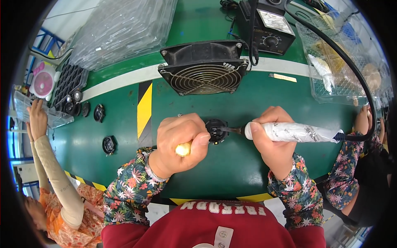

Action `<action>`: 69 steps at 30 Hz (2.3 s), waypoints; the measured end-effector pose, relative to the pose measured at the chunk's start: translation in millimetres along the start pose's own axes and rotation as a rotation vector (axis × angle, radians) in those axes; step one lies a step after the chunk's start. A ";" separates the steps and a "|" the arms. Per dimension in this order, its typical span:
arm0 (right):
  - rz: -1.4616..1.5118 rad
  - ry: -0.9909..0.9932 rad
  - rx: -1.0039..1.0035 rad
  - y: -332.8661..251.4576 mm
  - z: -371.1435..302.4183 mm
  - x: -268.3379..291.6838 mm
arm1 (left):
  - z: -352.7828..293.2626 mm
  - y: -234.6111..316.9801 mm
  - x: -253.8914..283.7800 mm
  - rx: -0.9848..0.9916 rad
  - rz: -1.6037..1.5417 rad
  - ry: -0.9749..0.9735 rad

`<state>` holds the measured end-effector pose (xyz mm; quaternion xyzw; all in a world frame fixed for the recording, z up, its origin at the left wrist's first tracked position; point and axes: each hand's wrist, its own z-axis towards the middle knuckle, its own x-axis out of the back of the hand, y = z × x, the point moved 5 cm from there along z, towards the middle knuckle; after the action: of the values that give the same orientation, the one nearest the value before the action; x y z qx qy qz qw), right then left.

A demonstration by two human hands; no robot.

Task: The person solders electronic components onto small circular plastic parts using a soldering iron on an assembly workbench.

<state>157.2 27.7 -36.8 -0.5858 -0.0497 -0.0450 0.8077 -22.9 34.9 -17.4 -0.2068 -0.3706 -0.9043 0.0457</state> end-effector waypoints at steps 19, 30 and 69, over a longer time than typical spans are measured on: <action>-0.209 -0.062 0.174 -11.6 1.4 -3.2 | 1.7 0.8 -1.1 0.010 0.006 0.008; -0.209 -0.047 0.155 -11.0 0.6 -3.1 | 0.3 3.1 -1.4 0.043 0.044 -0.058; -0.174 -0.045 0.086 -11.4 0.9 -1.2 | 0.1 0.1 0.5 -0.011 -0.005 0.012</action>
<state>154.5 25.0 -26.0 -0.5448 -0.1203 -0.0998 0.8239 -23.3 34.9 -17.0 -0.2008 -0.3661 -0.9076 0.0446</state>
